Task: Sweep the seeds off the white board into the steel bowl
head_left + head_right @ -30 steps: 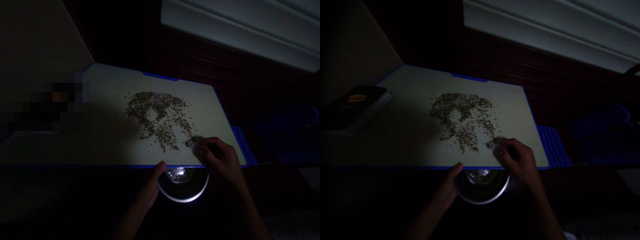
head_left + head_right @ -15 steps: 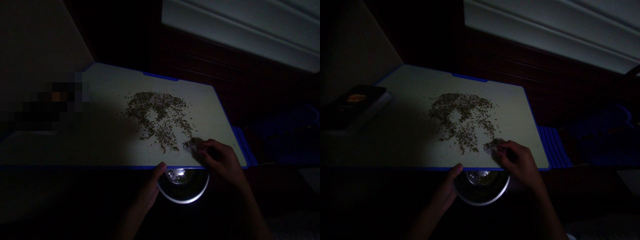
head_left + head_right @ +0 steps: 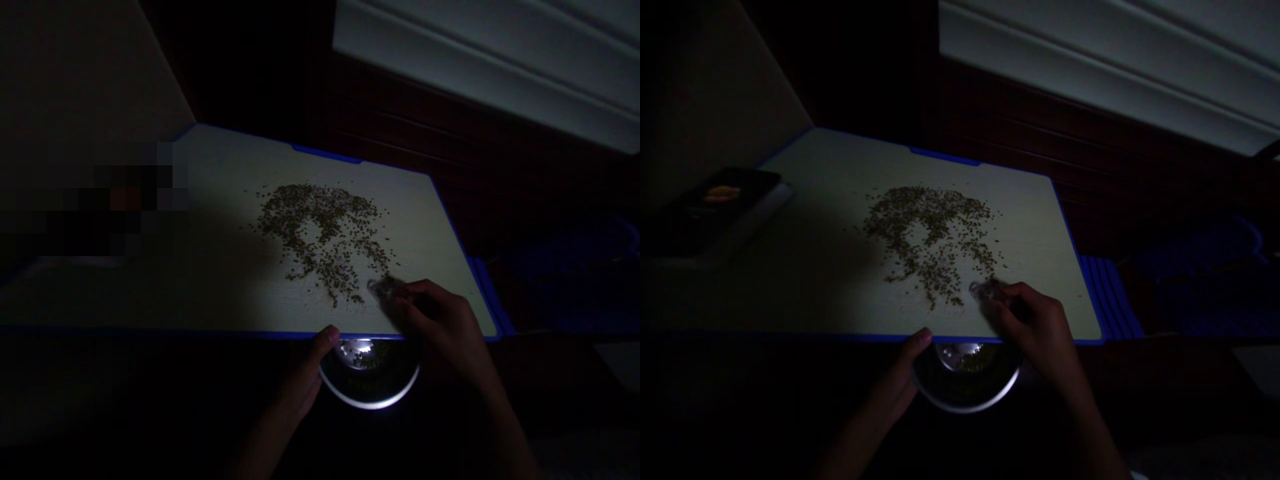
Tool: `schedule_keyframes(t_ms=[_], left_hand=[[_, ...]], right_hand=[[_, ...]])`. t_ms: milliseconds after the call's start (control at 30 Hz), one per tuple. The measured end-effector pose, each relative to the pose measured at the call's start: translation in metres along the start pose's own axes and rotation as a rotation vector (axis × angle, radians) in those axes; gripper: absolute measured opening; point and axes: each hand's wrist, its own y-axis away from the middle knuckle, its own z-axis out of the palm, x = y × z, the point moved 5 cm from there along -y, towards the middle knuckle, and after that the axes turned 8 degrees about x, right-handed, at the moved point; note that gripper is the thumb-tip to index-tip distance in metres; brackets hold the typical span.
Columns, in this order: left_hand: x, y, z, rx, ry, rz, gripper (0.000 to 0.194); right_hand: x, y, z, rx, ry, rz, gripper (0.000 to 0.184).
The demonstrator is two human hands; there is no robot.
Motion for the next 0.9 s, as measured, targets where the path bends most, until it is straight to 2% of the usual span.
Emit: schedule_keyframes(t_ms=[200,367,500,900], left_hand=[[0.001,0.001,0.002,-0.016,-0.002,-0.019,0.076],[-0.002,-0.001,0.0,-0.035,-0.01,-0.029,0.065],[-0.001,-0.001,0.0,-0.026,-0.012,-0.015,0.067],[-0.003,-0.002,-0.003,-0.012,-0.057,-0.062,0.054]], right_hand=[[-0.006,-0.003,0.01,0.027,0.0,0.043,0.026],[-0.007,-0.004,0.019,0.093,0.025,0.095,0.027],[-0.007,-0.004,0.024,0.133,0.039,0.136,0.027],[-0.016,-0.008,0.033,0.132,-0.021,0.097,0.024]])
